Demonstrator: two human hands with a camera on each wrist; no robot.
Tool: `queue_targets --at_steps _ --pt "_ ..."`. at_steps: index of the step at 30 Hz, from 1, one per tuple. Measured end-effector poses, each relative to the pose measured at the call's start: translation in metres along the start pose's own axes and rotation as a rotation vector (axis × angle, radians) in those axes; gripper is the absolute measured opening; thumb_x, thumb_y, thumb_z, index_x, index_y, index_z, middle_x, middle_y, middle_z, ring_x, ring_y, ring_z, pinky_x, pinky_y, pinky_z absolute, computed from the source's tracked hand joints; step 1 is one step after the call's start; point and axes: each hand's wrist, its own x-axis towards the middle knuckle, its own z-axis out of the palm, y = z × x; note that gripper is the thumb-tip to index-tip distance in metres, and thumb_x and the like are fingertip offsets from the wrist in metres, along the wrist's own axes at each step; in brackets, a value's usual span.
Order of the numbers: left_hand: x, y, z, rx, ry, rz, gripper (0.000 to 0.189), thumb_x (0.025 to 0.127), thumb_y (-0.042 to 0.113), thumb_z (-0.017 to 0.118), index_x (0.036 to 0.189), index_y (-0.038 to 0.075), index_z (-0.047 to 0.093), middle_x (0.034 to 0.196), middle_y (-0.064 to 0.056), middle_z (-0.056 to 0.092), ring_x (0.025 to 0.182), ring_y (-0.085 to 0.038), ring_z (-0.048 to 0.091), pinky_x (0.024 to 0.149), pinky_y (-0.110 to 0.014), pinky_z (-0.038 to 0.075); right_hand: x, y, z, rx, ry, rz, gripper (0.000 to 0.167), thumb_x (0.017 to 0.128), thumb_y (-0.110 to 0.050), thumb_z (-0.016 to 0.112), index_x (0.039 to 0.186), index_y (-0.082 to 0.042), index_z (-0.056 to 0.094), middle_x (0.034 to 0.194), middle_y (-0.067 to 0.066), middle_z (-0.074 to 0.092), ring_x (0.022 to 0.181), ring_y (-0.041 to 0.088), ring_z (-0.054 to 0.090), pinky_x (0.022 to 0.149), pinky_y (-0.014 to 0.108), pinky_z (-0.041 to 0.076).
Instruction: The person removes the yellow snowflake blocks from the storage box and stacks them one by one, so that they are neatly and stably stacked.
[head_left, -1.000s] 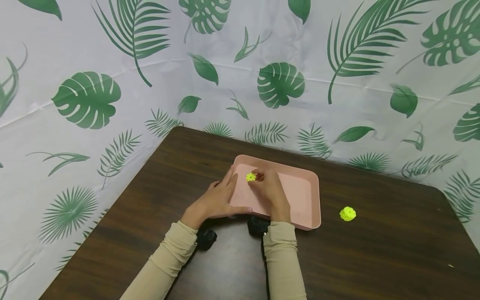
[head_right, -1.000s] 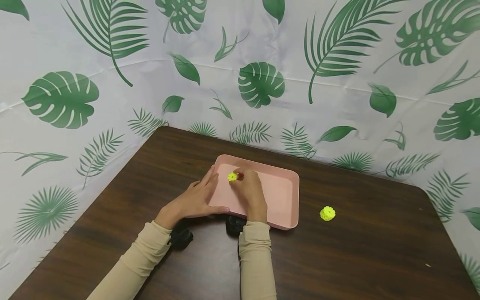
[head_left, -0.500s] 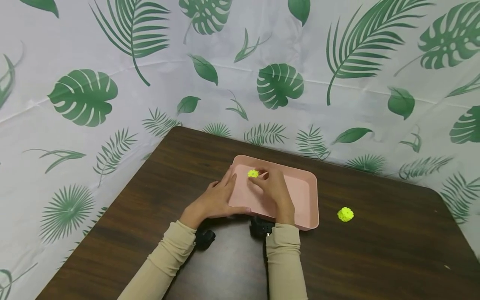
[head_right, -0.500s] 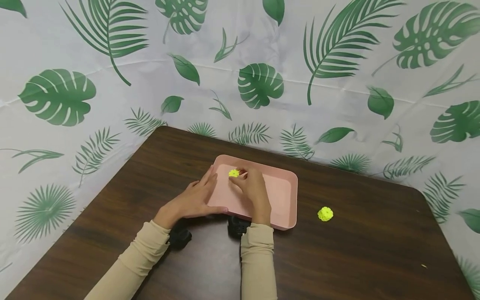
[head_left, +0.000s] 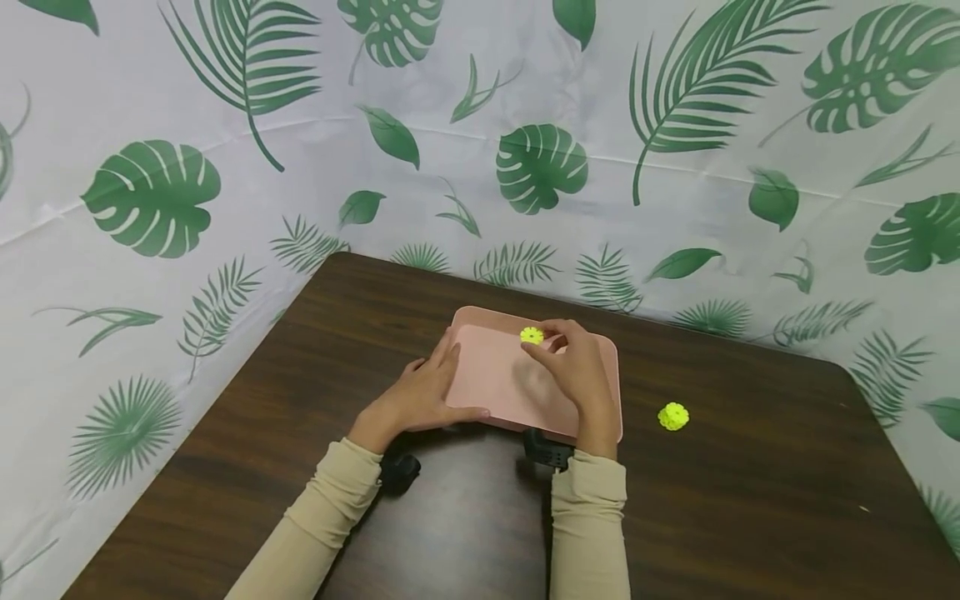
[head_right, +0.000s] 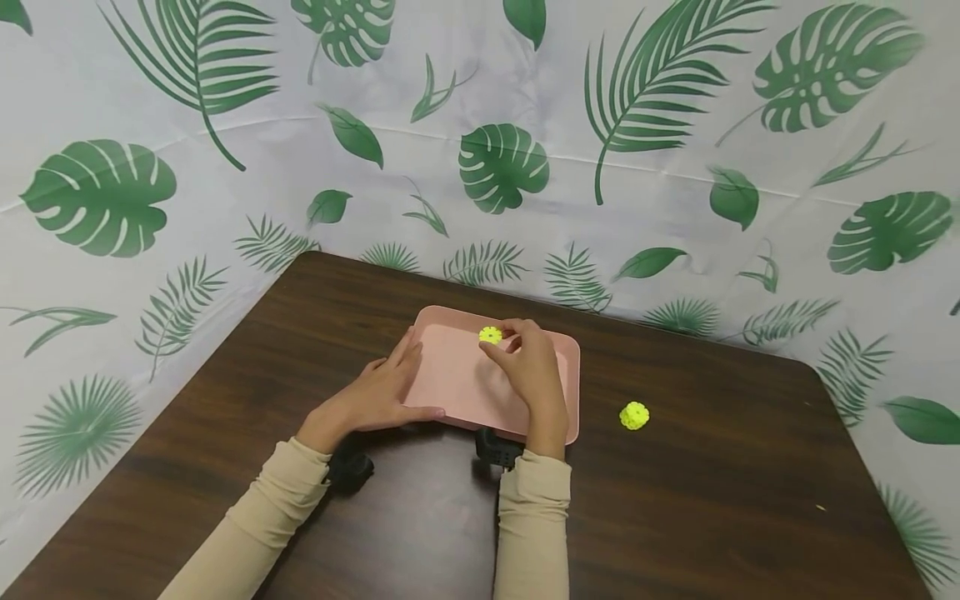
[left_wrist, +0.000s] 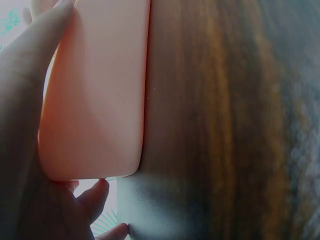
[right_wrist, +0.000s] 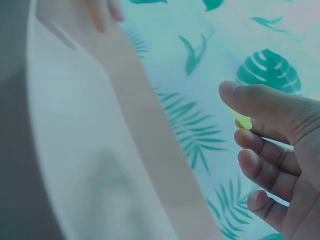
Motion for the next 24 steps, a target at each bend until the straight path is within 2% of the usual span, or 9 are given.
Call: queue_targets --at_steps 3,8,16,21,24 --pt "0.000 0.000 0.000 -0.007 0.001 0.004 0.122 0.087 0.078 0.059 0.165 0.000 0.007 0.172 -0.013 -0.015 0.155 -0.031 0.023 0.119 -0.063 0.021 -0.004 0.000 -0.009 -0.028 0.032 -0.002 0.036 0.090 -0.021 0.083 0.119 -0.002 0.073 0.105 0.014 0.067 0.092 0.029 0.063 0.077 0.039 0.050" --pt "0.000 0.000 0.000 0.000 0.000 0.007 0.122 0.087 0.079 0.059 0.165 0.001 0.007 0.172 -0.011 -0.016 0.156 -0.030 0.022 0.120 -0.062 0.021 -0.010 0.000 -0.021 -0.011 0.049 0.021 0.035 0.090 -0.019 0.083 0.119 -0.001 0.073 0.103 0.015 0.065 0.091 0.029 0.061 0.076 0.039 0.050" --pt "0.000 0.001 -0.001 0.005 0.013 0.031 0.119 0.089 0.074 0.062 0.164 -0.002 0.009 0.172 -0.016 -0.012 0.154 -0.033 0.027 0.118 -0.064 0.022 -0.020 0.016 -0.040 -0.028 0.076 0.075 0.036 0.092 -0.020 0.081 0.120 -0.001 0.071 0.105 0.016 0.064 0.094 0.029 0.059 0.077 0.037 0.050" --pt "0.000 0.002 -0.002 0.011 -0.004 0.015 0.121 0.088 0.077 0.060 0.164 0.000 0.006 0.172 -0.013 -0.015 0.155 -0.032 0.025 0.119 -0.063 0.021 -0.027 0.026 -0.052 -0.047 0.102 0.107 0.037 0.093 -0.023 0.081 0.121 -0.001 0.071 0.103 0.015 0.063 0.092 0.028 0.058 0.077 0.039 0.049" --pt "0.000 0.001 -0.001 0.012 -0.005 0.014 0.121 0.088 0.077 0.060 0.164 0.000 0.006 0.172 -0.012 -0.016 0.155 -0.033 0.026 0.119 -0.063 0.021 -0.031 0.032 -0.059 -0.058 0.125 0.122 0.037 0.093 -0.022 0.080 0.121 0.000 0.071 0.103 0.017 0.063 0.090 0.027 0.055 0.077 0.036 0.048"
